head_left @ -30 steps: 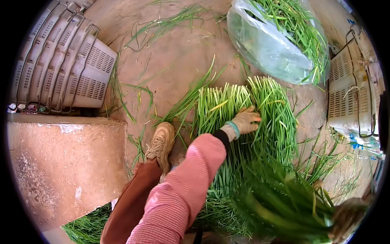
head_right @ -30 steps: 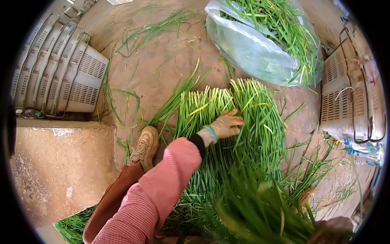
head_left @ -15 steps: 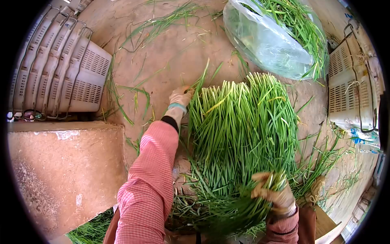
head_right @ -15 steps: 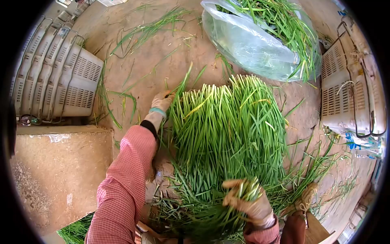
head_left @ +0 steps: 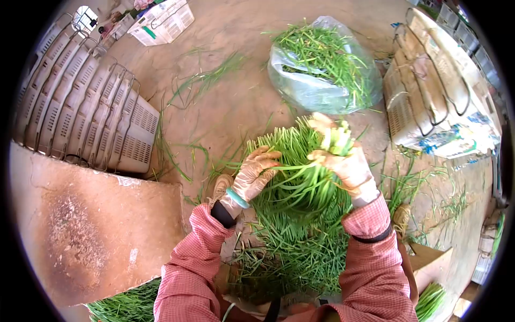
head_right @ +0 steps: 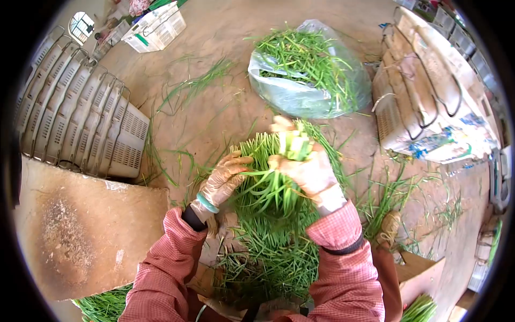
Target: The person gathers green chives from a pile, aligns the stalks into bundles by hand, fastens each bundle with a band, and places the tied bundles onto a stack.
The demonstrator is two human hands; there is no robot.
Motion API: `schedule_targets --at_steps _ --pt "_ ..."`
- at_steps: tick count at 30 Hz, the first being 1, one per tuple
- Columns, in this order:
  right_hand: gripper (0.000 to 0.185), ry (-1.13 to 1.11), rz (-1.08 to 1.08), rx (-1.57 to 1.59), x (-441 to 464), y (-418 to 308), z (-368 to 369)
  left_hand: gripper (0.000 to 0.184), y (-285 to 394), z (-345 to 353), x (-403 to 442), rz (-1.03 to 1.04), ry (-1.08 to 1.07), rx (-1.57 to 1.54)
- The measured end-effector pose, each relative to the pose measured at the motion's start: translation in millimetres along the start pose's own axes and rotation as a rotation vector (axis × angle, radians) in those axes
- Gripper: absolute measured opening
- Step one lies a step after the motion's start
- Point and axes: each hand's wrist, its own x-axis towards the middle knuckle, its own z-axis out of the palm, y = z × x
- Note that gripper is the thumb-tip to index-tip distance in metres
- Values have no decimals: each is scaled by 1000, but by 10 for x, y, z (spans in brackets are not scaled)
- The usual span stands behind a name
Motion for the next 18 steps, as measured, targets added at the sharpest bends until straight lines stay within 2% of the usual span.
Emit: schedule_targets --at_steps 2,3,4,5,6,7,8,9,10,11,12,13,14,16,17,18 --pt "42 -172 85 -118 -118 -277 126 17 262 19 -16 37 21 -65" --pt "39 -245 107 -48 -181 -305 99 17 408 -12 -38 49 26 -62" --pt "39 -307 163 -4 -279 -441 110 18 550 -57 -69 -83 -86 -160" --pt "44 -359 128 -65 -375 -550 134 21 705 -101 -101 -217 -199 -256" --pt "49 -407 94 -125 -472 -655 172 21 825 -117 -145 -205 -197 -250" --pt "47 -433 127 -226 -604 -771 226 20 923 -113 -203 -289 -225 -249" --pt "45 -488 54 -208 -715 -816 314 19 1037 -104 -273 -376 -253 -248" --pt "41 -509 167 -168 -834 -815 326 17 1152 -81 -359 -529 -175 -622" --pt "38 -532 280 -126 -947 -819 345 17 1236 -110 -423 -522 -172 -616" --pt "33 -389 324 -99 -1067 -877 434 16 1566 -231 -435 -603 -298 -413" --pt "26 -233 210 -221 -1181 -1066 480 15 1788 -308 -486 -683 -423 -207" --pt "22 26 100 -66 -1282 -1208 469 13 1684 -308 -655 -400 -466 -31" --pt "18 147 -82 11 -1312 -1352 288 13 1686 -360 -780 -400 -462 -28" --pt "17 536 -301 -152 -1492 -1742 -17 12 1714 -441 -1052 -539 -336 -105" --pt "18 646 -256 -281 -1634 -1898 -61 10 1621 -415 -1225 -775 -55 -630" --pt "19 752 -210 -411 -1751 -2011 -40 8 1635 -467 -1290 -793 45 -775"
